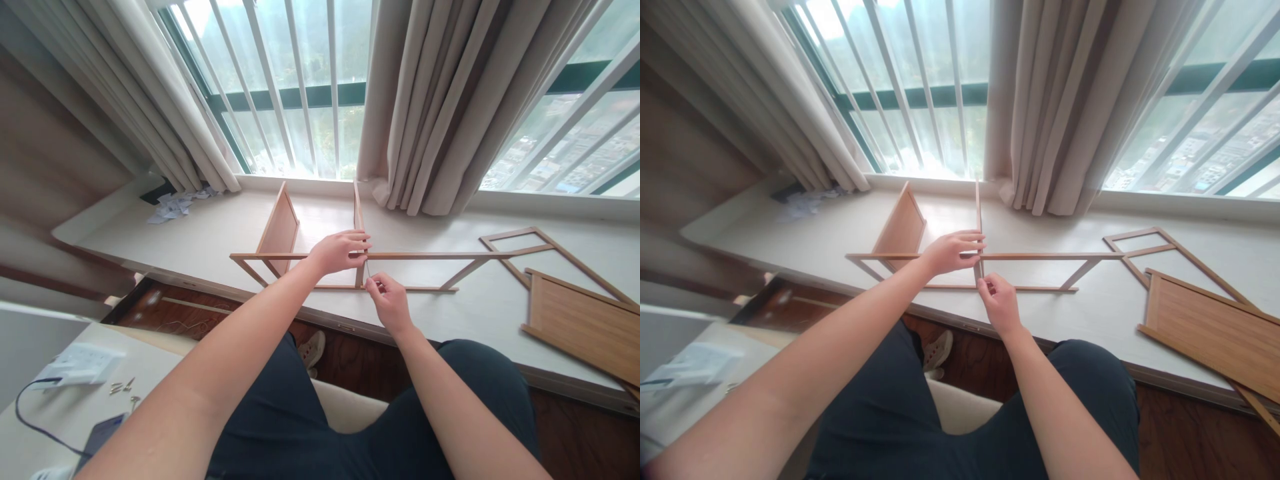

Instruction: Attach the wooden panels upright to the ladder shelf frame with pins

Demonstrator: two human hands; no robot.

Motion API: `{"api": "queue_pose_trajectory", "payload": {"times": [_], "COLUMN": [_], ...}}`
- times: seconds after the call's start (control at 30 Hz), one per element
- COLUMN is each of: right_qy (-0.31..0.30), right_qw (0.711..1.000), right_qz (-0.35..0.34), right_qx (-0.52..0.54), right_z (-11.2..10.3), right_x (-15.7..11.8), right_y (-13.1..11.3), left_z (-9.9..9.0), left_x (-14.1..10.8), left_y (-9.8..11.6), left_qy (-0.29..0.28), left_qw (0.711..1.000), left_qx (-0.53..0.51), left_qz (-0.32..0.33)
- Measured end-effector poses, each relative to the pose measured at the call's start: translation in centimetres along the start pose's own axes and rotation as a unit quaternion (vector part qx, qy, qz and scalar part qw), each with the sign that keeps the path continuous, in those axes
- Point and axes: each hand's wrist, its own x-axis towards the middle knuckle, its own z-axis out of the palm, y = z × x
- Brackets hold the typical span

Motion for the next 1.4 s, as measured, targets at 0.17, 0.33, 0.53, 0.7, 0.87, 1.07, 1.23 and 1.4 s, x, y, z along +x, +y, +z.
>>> {"api": "queue_pose_trajectory", "payload": {"times": [0.17,0.33,0.53,0.7,0.87,1.07,1.23,1.4], "right_qy": [-0.004,-0.015,-0.030,-0.043,-0.051,-0.058,-0.058,-0.059], "right_qw": [1.000,1.000,0.999,0.999,0.999,0.998,0.997,0.997], "right_qz": [0.000,-0.008,-0.015,-0.011,-0.001,0.011,0.019,0.015], "right_qx": [-0.007,-0.012,-0.005,0.006,0.018,0.033,0.043,0.045], "right_z": [0.1,0.1,0.2,0.3,0.4,0.4,0.5,0.4], "right_x": [0.0,0.0,-0.1,-0.1,-0.2,-0.2,-0.3,-0.3], "right_y": [0.0,0.1,0.2,0.4,0.7,1.0,1.3,1.3], "left_z": [0.0,0.0,0.0,-0.1,0.0,-0.1,-0.1,0.0], "left_x": [0.0,0.0,0.0,0.0,0.0,0.0,0.0,0.0], "left_y": [0.0,0.0,0.0,0.1,0.2,0.3,0.2,0.2], "left_qy": [-0.002,-0.002,-0.002,-0.002,-0.003,-0.002,-0.002,0.001], "left_qw": [1.000,1.000,1.000,1.000,1.000,1.000,1.000,1.000], "left_qx": [0.001,0.002,0.000,0.008,0.009,0.007,0.005,0.004], "left_qz": [-0.002,-0.002,-0.003,-0.001,-0.002,-0.005,-0.007,-0.005]}}
